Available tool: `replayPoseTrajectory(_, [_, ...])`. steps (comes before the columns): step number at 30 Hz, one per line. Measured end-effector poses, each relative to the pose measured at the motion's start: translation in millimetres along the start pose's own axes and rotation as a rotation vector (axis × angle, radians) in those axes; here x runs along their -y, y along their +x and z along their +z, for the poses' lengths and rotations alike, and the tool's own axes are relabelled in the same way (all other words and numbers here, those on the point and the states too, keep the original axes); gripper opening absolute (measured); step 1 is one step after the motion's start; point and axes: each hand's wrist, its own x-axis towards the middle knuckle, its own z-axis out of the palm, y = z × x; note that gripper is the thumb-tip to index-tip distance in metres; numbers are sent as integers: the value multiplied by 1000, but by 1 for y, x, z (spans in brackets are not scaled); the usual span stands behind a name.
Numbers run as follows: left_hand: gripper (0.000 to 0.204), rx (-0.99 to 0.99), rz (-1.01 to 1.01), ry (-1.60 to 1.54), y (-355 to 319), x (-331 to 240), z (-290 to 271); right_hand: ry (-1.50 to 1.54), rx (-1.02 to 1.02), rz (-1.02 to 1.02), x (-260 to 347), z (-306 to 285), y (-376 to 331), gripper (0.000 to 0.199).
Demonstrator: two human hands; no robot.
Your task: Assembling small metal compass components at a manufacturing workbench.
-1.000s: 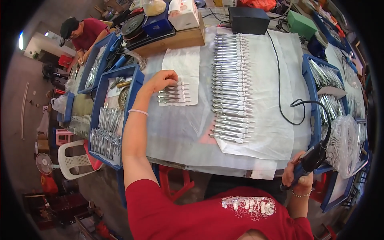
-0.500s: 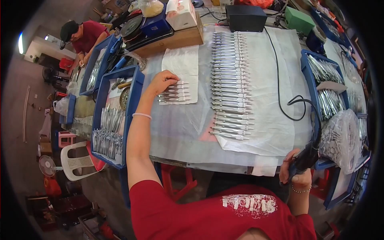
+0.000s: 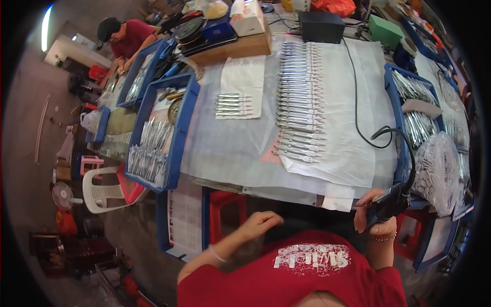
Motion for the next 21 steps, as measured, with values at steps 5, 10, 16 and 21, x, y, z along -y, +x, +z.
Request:
replayPoseTrajectory(5, [56, -187, -312, 462, 27, 165, 72, 36, 44, -6, -6, 17, 7, 61])
replayPoseTrajectory(10, [25, 260, -113, -339, 17, -19, 37, 30, -41, -249, -5, 21, -8, 62])
replayPoseTrajectory(16, [19, -263, 497, 452, 75, -134, -31, -25, -81, -286, -1, 21, -21, 53])
replayPoseTrajectory(21, [11, -335, 705, 715, 180, -127, -67, -149, -116, -185, 7, 22, -34, 52])
